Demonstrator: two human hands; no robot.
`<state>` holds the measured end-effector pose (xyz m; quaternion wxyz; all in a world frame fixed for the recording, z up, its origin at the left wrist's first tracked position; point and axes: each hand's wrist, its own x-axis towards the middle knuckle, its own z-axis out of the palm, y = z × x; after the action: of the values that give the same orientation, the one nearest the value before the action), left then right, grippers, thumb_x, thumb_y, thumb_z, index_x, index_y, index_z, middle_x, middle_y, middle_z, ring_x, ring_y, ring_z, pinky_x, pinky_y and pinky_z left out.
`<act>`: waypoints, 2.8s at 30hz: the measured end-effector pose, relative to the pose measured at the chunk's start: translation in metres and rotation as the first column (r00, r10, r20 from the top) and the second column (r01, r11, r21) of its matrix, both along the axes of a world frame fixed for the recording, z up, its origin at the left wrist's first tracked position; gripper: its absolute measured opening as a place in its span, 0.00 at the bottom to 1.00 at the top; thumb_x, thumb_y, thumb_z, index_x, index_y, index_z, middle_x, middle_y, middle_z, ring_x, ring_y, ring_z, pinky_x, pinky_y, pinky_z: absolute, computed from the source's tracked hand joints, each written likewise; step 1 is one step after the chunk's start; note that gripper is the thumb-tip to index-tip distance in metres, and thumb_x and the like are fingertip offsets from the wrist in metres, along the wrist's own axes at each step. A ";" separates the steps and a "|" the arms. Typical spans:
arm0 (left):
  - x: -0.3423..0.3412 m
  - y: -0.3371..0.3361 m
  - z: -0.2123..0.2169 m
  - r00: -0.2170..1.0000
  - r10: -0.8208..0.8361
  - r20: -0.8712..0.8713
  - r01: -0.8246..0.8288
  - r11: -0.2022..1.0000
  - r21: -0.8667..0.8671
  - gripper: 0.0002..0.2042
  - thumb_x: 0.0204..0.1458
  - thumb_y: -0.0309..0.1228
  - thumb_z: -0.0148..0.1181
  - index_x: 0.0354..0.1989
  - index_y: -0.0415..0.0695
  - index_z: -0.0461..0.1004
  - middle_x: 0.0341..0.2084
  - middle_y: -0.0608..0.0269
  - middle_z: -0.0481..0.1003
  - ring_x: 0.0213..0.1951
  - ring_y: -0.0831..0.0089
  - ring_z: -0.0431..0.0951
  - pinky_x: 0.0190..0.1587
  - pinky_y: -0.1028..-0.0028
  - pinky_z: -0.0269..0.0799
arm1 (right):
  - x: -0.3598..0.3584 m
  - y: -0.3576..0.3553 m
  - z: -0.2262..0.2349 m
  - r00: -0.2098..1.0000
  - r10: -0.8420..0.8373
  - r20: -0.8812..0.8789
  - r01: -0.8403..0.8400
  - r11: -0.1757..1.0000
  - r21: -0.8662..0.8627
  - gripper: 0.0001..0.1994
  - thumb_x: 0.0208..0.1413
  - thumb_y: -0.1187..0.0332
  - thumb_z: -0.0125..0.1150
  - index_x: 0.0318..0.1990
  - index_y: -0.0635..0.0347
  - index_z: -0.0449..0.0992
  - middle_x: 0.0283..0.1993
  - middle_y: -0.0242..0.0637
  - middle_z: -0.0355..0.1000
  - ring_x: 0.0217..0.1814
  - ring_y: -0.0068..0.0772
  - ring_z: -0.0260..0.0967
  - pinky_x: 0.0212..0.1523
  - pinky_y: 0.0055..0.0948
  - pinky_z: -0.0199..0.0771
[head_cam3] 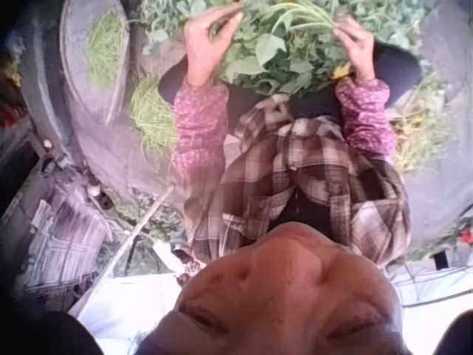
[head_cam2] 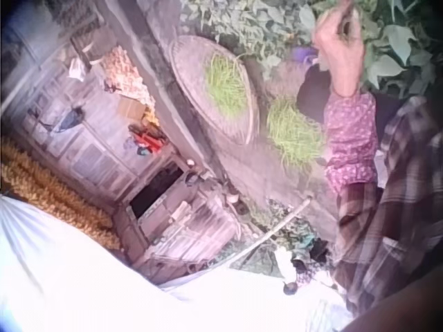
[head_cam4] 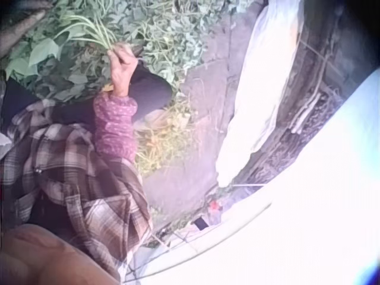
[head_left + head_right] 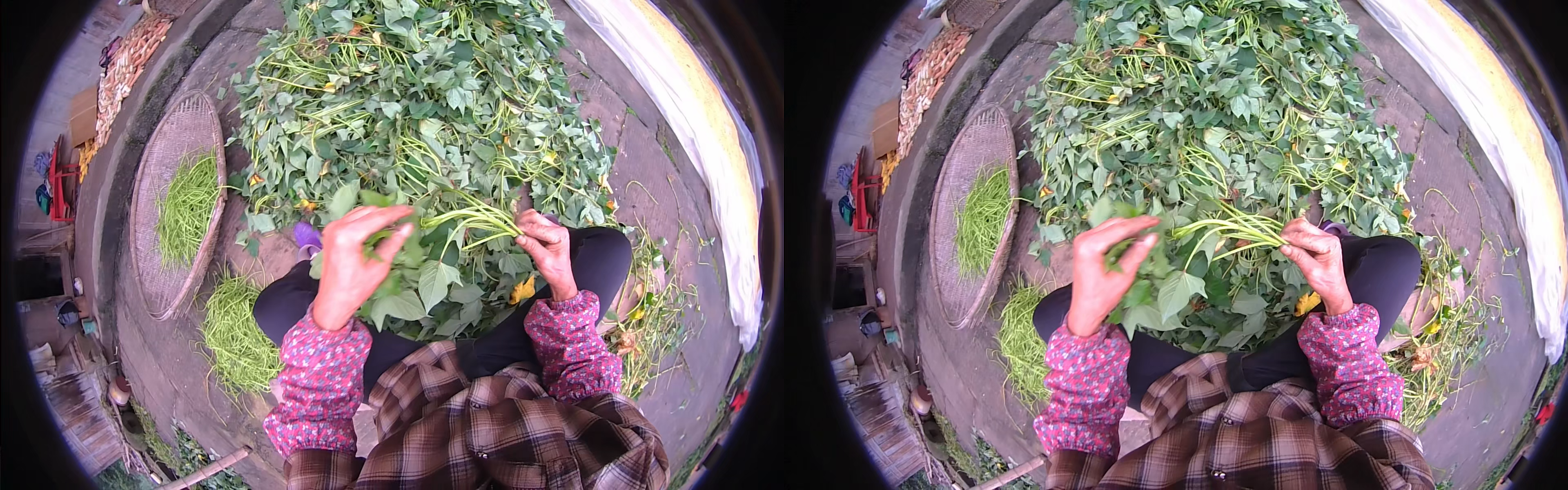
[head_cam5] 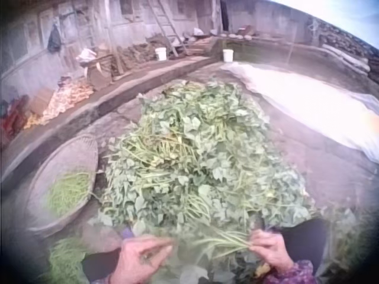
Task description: The person sits on the ground and sorts through a large pile of leafy green vines, picking up handfuls and separating leaves from stems. The separated leaves are placed into a woven basket to the left, while the stems are set aside on the ground.
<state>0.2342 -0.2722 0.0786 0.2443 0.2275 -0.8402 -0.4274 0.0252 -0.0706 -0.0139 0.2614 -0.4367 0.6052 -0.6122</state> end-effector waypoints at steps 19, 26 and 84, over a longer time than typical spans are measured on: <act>0.002 0.030 -0.042 0.990 0.136 0.040 -0.142 0.969 0.201 0.04 0.42 0.22 0.54 0.27 0.37 0.73 0.23 0.64 0.74 0.25 0.72 0.74 0.29 0.77 0.67 | 0.015 0.005 0.015 0.980 0.137 -0.148 -0.131 0.990 0.047 0.07 0.43 0.80 0.59 0.33 0.68 0.76 0.30 0.38 0.71 0.33 0.31 0.66 0.36 0.27 0.67; 0.052 0.015 -0.067 0.772 0.631 -0.077 -0.099 0.239 0.966 0.10 0.49 0.33 0.54 0.36 0.41 0.70 0.31 0.64 0.71 0.33 0.74 0.72 0.40 0.74 0.67 | -0.002 0.028 -0.008 0.959 -0.078 0.273 0.077 0.997 0.017 0.06 0.51 0.75 0.56 0.34 0.69 0.74 0.30 0.32 0.68 0.31 0.21 0.63 0.32 0.19 0.63; 0.041 -0.130 -0.094 0.872 0.486 0.061 -0.345 0.520 0.781 0.09 0.51 0.35 0.56 0.29 0.44 0.64 0.21 0.67 0.65 0.22 0.78 0.61 0.26 0.80 0.54 | -0.085 -0.254 -0.293 0.913 0.028 -0.406 0.278 0.686 0.673 0.23 0.46 0.67 0.54 0.51 0.64 0.64 0.41 0.57 0.69 0.43 0.56 0.67 0.44 0.41 0.67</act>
<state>0.2752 -0.4020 -0.0158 0.2864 0.4675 -0.4721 -0.6903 -0.0598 -0.3248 -0.3071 0.2434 -0.3673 0.8634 -0.2456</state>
